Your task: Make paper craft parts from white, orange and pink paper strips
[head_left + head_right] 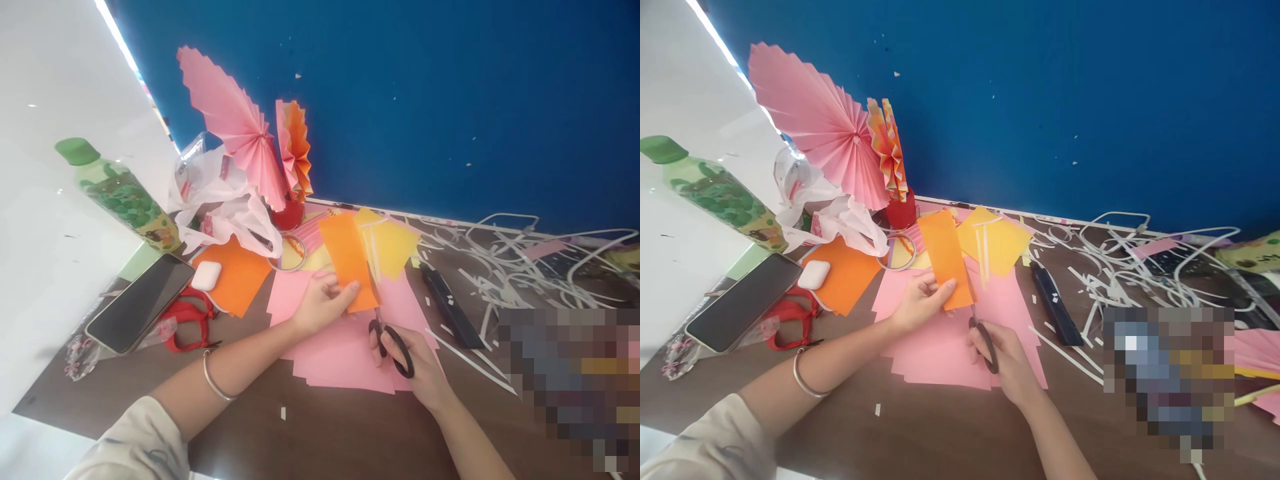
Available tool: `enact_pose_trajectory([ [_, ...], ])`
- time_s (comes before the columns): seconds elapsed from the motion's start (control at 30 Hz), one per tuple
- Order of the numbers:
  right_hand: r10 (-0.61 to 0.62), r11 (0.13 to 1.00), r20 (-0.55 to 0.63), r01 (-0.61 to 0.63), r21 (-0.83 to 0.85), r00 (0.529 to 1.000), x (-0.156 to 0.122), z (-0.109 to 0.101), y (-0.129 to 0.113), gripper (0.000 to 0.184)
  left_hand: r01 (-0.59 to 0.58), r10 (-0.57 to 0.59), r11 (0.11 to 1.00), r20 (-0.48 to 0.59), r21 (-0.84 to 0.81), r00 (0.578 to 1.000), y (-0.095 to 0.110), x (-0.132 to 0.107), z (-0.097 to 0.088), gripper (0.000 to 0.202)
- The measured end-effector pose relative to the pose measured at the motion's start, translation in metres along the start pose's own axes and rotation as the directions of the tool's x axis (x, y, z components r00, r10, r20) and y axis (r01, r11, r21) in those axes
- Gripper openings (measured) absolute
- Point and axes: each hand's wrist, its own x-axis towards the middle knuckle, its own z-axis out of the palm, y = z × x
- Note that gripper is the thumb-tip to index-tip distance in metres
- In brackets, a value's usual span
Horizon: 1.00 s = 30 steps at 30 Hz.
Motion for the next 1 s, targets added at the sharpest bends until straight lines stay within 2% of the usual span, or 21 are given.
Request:
enact_pose_trajectory([
  [0.57, -0.024, 0.999, 0.002, 0.025, -0.04, 1.0, 0.0003, -0.0021, 0.005, 0.044, -0.003, 0.003, 1.0, 0.009, 0.025, 1.0, -0.0025, 0.0005, -0.0014, 0.036],
  [0.77, -0.079, 0.996, 0.032, 0.08, -0.031, 0.996, -0.0002, -0.0036, 0.0053, 0.043, 0.021, -0.022, 0.999, 0.057, 0.026, 0.998, 0.0013, -0.0012, -0.0001, 0.034],
  [1.0, -0.053, 0.998, 0.022, 0.054, -0.039, 0.998, 0.0004, -0.0024, 0.0044, 0.044, 0.017, -0.019, 1.0, 0.063, 0.022, 0.998, 0.0015, -0.0009, -0.0007, 0.032],
])
